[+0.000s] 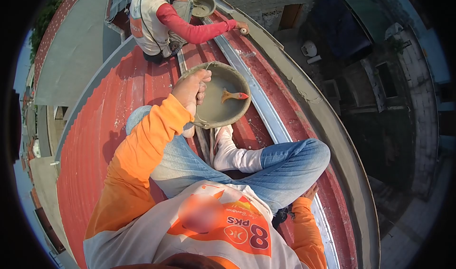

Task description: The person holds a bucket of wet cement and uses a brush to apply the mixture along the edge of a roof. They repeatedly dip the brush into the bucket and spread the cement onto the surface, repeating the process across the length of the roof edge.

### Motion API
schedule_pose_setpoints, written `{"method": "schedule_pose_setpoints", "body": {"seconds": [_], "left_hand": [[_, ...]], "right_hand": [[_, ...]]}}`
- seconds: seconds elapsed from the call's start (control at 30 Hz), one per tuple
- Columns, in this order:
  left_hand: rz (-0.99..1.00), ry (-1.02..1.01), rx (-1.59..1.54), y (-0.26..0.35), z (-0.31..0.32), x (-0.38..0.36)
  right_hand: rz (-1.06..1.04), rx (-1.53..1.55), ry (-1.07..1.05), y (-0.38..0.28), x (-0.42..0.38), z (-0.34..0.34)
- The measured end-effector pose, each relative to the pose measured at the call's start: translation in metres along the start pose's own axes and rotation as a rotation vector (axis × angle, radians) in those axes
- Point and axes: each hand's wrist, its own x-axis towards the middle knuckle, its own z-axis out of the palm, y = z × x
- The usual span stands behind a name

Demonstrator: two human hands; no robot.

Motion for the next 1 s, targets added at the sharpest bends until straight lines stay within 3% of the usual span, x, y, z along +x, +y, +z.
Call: {"method": "schedule_pose_setpoints", "body": {"seconds": [0.47, 0.67, 0.87, 1.0], "left_hand": [[0.005, 0.011, 0.012, 0.0, 0.001, -0.001], [-0.018, 0.007, 0.008, 0.002, 0.001, -0.002], [-0.008, -0.02, 0.028, 0.001, -0.002, 0.001], [-0.016, -0.043, 0.036, 0.001, -0.002, 0.002]], "right_hand": [[0.012, -0.099, 0.016, 0.01, -0.006, 0.019], [0.016, -0.073, 0.005, -0.011, 0.002, -0.014], [-0.008, -0.012, 0.057, 0.008, -0.005, 0.012], [0.087, 0.08, 0.028, -0.018, 0.005, -0.028]]}}
